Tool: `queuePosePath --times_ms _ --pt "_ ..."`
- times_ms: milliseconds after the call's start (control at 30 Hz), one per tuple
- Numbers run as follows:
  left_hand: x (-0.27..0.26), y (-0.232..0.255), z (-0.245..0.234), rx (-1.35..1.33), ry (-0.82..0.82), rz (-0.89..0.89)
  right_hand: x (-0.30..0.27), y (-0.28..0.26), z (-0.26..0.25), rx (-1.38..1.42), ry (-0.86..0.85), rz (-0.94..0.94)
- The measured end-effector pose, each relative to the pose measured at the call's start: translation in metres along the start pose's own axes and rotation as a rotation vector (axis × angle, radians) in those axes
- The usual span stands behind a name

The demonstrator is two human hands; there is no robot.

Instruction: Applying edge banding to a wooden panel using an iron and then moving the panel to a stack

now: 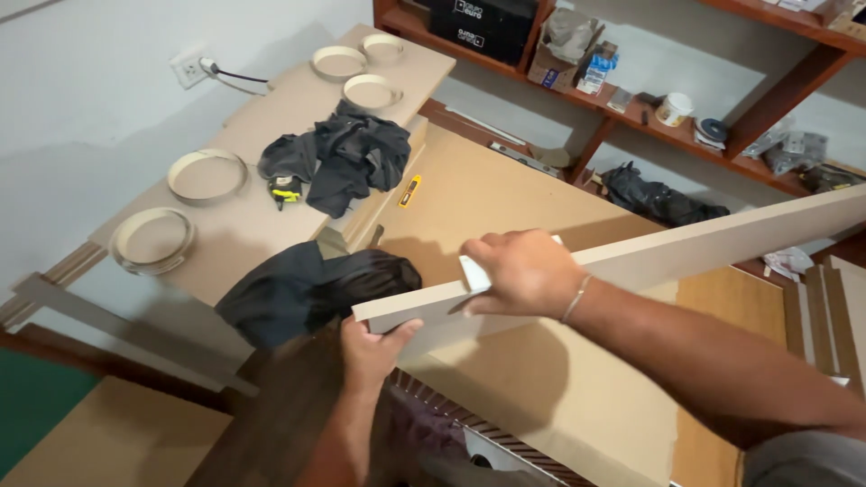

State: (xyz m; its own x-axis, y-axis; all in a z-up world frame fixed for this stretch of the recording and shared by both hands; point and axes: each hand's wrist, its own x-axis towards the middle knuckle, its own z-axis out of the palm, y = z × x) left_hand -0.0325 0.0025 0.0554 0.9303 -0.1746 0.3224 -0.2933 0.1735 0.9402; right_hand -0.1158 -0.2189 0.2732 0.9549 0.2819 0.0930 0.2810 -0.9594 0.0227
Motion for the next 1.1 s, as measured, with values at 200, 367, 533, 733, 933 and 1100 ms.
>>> queuePosePath --times_ms 200,367,533,733,933,1100 --pt "0.009 0.009 0.011 -0.017 -0.022 -0.044 0.045 -0.053 0.009 -0.017 -0.002 -0.021" --pt "0.006 -0.012 0.001 -0.044 -0.069 -0.121 0.066 -0.092 0.003 -0.029 -0.070 0.034" --pt "0.014 -0.046 0.011 -0.003 -0.043 -0.118 0.079 -0.114 0.001 -0.033 -0.100 0.096" --pt "0.018 -0.024 0.001 -0.053 -0.084 -0.035 0.076 -0.120 -0.014 -0.030 -0.122 0.126" --pt "0.021 -0.048 -0.001 0.022 -0.104 0.039 0.080 -0.126 -0.007 -0.021 -0.094 0.108" --pt "0.015 0.003 -0.003 0.073 -0.065 -0.133 0.059 -0.112 -0.016 -0.075 -0.083 0.134"
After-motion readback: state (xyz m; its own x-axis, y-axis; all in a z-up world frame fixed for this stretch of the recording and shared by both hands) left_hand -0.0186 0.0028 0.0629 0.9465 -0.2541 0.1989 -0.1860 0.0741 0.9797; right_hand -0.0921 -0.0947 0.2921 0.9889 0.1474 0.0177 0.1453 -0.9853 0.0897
